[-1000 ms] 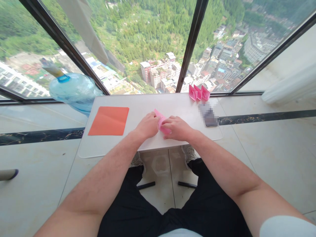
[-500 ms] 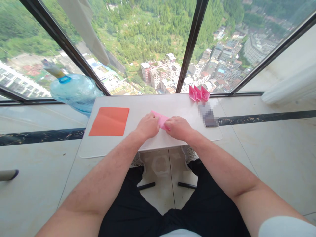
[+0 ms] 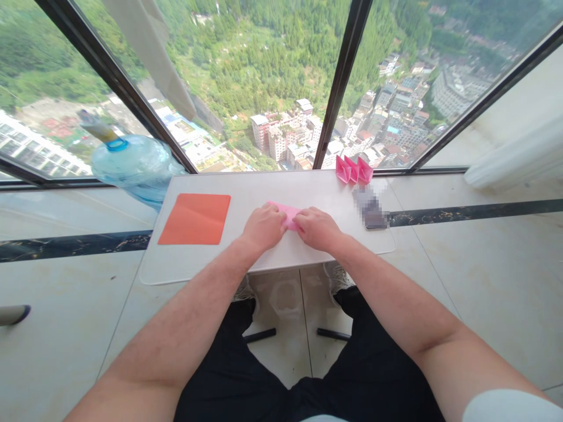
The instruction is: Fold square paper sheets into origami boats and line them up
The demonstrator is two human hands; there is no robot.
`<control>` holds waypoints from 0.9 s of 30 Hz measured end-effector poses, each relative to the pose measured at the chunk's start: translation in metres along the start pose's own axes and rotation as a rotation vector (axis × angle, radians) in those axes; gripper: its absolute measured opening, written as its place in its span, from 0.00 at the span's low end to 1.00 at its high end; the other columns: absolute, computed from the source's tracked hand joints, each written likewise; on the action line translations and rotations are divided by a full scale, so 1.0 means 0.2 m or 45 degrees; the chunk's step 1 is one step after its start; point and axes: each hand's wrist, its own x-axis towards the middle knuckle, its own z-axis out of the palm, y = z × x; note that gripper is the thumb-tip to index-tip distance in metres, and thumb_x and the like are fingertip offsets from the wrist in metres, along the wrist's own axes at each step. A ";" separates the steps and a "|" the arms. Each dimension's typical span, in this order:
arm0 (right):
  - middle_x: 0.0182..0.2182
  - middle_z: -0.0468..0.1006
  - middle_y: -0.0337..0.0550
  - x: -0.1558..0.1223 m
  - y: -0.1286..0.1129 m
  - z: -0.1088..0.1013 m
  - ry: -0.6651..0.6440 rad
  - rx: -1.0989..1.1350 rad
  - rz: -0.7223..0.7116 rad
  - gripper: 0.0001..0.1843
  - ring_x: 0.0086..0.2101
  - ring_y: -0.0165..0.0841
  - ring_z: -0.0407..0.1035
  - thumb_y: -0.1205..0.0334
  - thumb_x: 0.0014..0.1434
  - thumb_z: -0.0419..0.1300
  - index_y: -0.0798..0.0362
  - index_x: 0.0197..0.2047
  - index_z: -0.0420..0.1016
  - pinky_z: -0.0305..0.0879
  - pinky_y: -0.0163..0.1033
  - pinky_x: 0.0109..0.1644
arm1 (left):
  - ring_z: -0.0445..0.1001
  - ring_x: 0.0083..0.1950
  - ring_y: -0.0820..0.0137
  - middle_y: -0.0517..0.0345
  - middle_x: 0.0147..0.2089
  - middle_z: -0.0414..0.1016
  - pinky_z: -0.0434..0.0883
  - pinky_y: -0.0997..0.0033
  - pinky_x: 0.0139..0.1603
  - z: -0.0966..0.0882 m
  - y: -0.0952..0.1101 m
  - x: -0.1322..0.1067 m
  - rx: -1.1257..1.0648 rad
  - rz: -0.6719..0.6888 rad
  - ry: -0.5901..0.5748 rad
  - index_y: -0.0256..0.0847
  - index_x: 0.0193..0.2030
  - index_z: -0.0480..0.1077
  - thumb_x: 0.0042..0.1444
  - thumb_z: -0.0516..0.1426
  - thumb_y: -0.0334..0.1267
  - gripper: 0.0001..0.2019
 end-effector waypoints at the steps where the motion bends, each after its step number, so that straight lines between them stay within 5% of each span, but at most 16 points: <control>1: 0.43 0.80 0.51 0.00 0.00 0.00 -0.006 0.012 -0.011 0.13 0.45 0.40 0.69 0.62 0.68 0.52 0.55 0.42 0.79 0.62 0.42 0.50 | 0.73 0.49 0.55 0.42 0.43 0.76 0.70 0.57 0.47 0.00 0.00 0.00 0.005 0.000 0.001 0.38 0.40 0.79 0.65 0.51 0.41 0.16; 14: 0.42 0.80 0.51 0.02 0.00 0.01 0.004 -0.007 0.005 0.11 0.44 0.41 0.70 0.64 0.66 0.54 0.55 0.42 0.78 0.61 0.43 0.51 | 0.74 0.50 0.56 0.46 0.43 0.79 0.71 0.59 0.49 0.00 -0.01 0.01 0.003 -0.023 -0.029 0.40 0.38 0.79 0.60 0.57 0.47 0.14; 21: 0.44 0.81 0.50 0.03 0.01 0.02 0.038 0.058 0.068 0.12 0.45 0.39 0.71 0.63 0.67 0.53 0.55 0.43 0.78 0.61 0.41 0.52 | 0.74 0.49 0.55 0.43 0.44 0.78 0.70 0.57 0.48 0.00 0.01 0.00 0.017 -0.030 -0.001 0.38 0.39 0.79 0.64 0.53 0.44 0.16; 27: 0.48 0.79 0.50 0.02 0.05 0.00 0.016 0.173 -0.040 0.14 0.49 0.40 0.70 0.57 0.61 0.63 0.53 0.48 0.79 0.62 0.42 0.56 | 0.74 0.49 0.56 0.43 0.44 0.78 0.70 0.58 0.48 0.00 0.01 0.00 0.048 -0.007 -0.006 0.37 0.40 0.79 0.66 0.50 0.41 0.17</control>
